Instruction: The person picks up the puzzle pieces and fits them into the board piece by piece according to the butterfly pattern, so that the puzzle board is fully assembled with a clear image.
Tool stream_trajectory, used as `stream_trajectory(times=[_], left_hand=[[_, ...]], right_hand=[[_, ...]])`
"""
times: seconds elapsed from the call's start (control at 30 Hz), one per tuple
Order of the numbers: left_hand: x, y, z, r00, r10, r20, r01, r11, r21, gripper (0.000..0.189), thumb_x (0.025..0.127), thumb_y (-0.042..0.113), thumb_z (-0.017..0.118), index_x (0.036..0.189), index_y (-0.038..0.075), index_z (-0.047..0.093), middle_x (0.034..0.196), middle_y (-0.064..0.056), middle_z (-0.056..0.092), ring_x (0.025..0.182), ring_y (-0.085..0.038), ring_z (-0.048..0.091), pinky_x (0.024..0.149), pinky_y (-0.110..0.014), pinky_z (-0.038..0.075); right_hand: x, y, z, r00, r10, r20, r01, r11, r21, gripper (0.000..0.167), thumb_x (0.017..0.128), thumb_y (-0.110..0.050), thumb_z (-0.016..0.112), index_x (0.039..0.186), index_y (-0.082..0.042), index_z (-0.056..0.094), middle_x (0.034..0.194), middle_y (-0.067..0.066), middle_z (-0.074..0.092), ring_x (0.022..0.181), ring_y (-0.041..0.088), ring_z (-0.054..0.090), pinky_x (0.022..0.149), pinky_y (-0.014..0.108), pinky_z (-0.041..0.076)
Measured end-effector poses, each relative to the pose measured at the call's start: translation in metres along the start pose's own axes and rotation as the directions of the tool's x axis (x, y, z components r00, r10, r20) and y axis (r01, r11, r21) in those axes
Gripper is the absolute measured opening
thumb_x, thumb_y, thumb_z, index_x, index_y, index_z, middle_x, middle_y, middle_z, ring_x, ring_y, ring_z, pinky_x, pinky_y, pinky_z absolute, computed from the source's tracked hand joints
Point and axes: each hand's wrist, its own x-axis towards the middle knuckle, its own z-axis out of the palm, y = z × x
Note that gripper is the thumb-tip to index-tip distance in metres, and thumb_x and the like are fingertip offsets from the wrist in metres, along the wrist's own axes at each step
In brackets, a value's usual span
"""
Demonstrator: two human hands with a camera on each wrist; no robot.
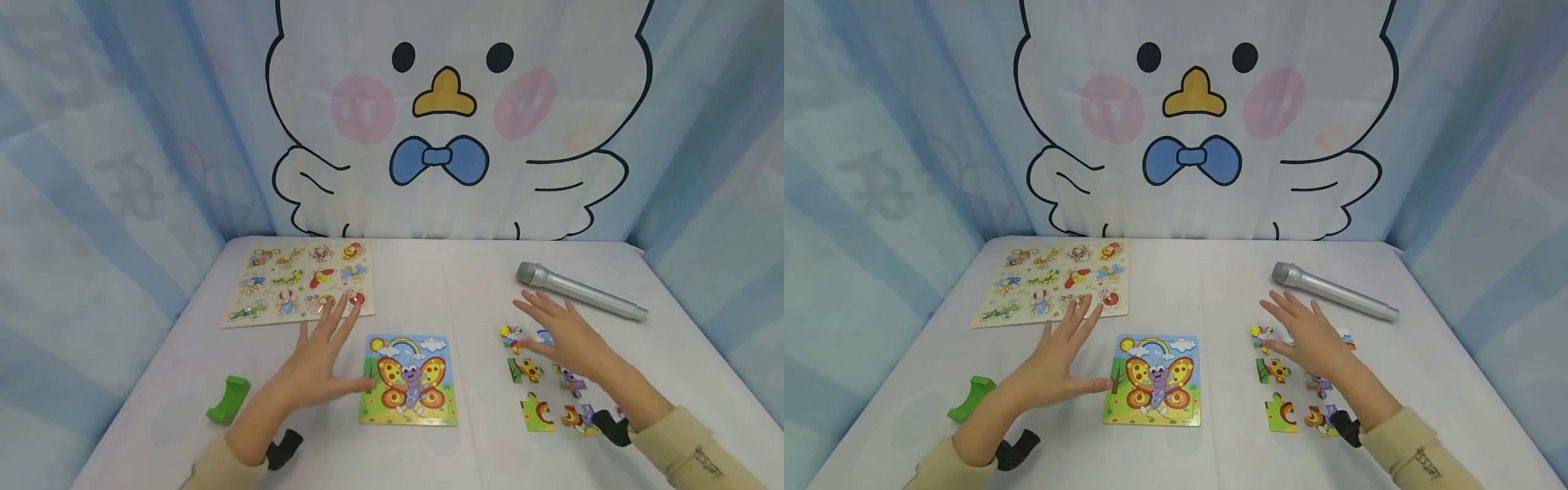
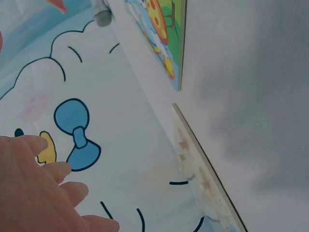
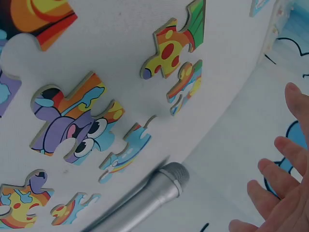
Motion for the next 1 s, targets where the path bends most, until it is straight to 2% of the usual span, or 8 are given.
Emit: stream_trajectory(times=[0.3,0.5,0.83,0.9,1.0], left_hand=[[-0.005,0.004,0.014,0.995,-0.078,0.067,0.087,0.984,-0.157,0.109,0.069,0.060,0.068,0.148,0.021,0.003,0.153,-0.002,-0.006,0.138,-0.030,-0.006,0.103,-0.065,0.000],[-0.007,0.006,0.024,0.986,-0.115,0.120,0.144,0.953,-0.265,0.108,0.072,0.054,0.070,0.148,0.022,0.000,0.153,-0.001,-0.007,0.138,-0.028,-0.006,0.104,-0.063,-0.001],[-0.009,0.008,0.044,0.980,-0.112,0.166,0.178,0.871,-0.457,0.108,0.072,0.044,0.074,0.148,0.024,-0.001,0.153,-0.002,-0.005,0.139,-0.026,-0.006,0.106,-0.060,0.000],[-0.010,0.007,0.049,0.980,-0.104,0.167,0.172,0.866,-0.469,0.110,0.070,0.044,0.075,0.148,0.022,0.001,0.153,-0.003,-0.004,0.139,-0.027,-0.005,0.106,-0.060,0.001],[-0.010,0.004,0.055,0.983,-0.086,0.163,0.154,0.871,-0.467,0.115,0.065,0.044,0.079,0.148,0.018,0.004,0.153,-0.006,-0.003,0.139,-0.029,-0.002,0.105,-0.061,0.003]], right_hand=[[0.004,0.006,0.008,1.000,0.002,0.027,-0.002,1.000,0.015,0.065,0.081,-0.028,0.068,0.135,-0.003,0.042,0.140,0.023,0.035,0.130,0.043,0.025,0.104,0.065,0.010],[0.009,0.008,0.013,0.998,0.018,0.052,-0.020,0.999,0.027,0.064,0.080,-0.026,0.069,0.134,-0.002,0.043,0.138,0.025,0.037,0.128,0.043,0.028,0.103,0.064,0.013],[0.017,0.013,0.019,0.996,0.039,0.077,-0.039,0.999,0.005,0.059,0.080,-0.023,0.070,0.130,-0.002,0.048,0.131,0.024,0.046,0.124,0.044,0.036,0.101,0.066,0.017],[0.018,0.014,0.020,0.996,0.039,0.086,-0.040,0.999,0.009,0.056,0.080,-0.021,0.070,0.128,-0.001,0.050,0.131,0.024,0.046,0.123,0.044,0.036,0.100,0.066,0.018],[0.019,0.014,0.021,0.994,0.039,0.099,-0.040,0.999,0.013,0.053,0.079,-0.019,0.070,0.126,0.000,0.052,0.129,0.024,0.047,0.123,0.045,0.036,0.099,0.067,0.018]])
